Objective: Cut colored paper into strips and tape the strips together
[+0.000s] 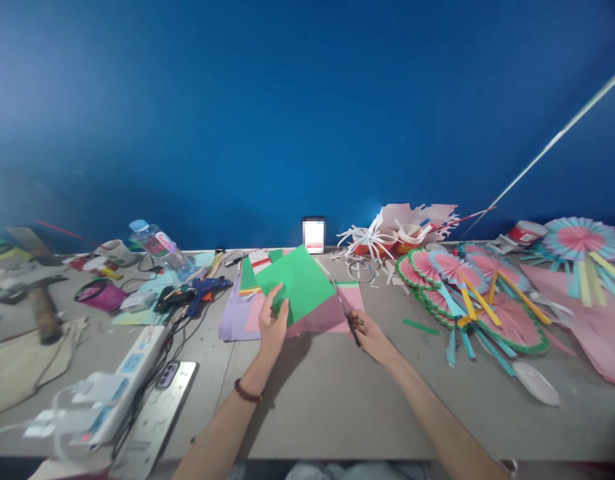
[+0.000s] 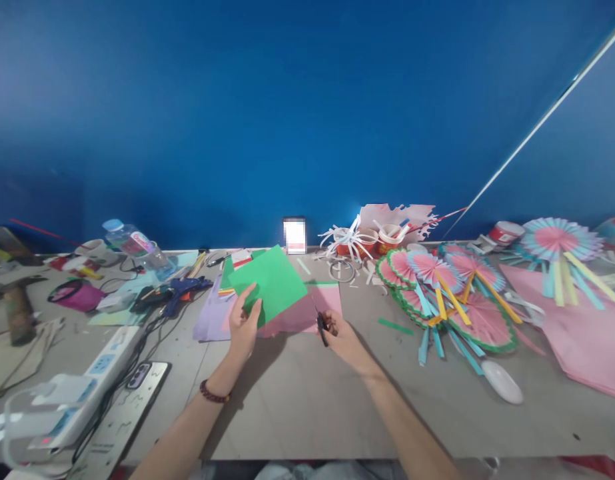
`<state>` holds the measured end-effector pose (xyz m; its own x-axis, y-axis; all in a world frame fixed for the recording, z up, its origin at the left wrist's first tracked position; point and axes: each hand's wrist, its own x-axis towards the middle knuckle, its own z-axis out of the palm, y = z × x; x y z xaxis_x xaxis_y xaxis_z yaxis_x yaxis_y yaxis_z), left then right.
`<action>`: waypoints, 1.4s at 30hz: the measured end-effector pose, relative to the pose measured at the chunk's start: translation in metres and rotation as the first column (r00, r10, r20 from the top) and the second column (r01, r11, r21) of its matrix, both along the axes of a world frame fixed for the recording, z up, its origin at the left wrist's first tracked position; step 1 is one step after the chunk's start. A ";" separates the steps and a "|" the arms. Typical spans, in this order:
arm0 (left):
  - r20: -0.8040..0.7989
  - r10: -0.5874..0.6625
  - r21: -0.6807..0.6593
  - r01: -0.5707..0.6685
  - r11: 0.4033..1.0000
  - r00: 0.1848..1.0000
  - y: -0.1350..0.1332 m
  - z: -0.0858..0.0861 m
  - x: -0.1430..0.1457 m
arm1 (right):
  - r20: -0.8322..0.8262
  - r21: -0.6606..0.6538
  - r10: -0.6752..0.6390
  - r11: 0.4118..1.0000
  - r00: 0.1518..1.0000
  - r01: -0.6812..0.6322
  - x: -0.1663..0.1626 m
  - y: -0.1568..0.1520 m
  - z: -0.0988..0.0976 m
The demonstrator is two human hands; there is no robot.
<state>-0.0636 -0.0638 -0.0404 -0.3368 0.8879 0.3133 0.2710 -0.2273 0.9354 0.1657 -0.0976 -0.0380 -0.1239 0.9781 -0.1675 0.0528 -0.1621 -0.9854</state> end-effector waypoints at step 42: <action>-0.088 -0.076 -0.045 0.072 0.996 0.993 -0.008 0.004 0.007 | -0.024 -0.142 0.055 0.988 0.998 -0.058 0.003 0.000 0.004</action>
<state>-0.0567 -0.0714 -0.0366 -0.2422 0.9221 0.3017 0.3383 -0.2112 0.9170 0.1692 -0.0975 -0.0336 -0.1832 0.9357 -0.3015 0.0468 -0.2981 -0.9534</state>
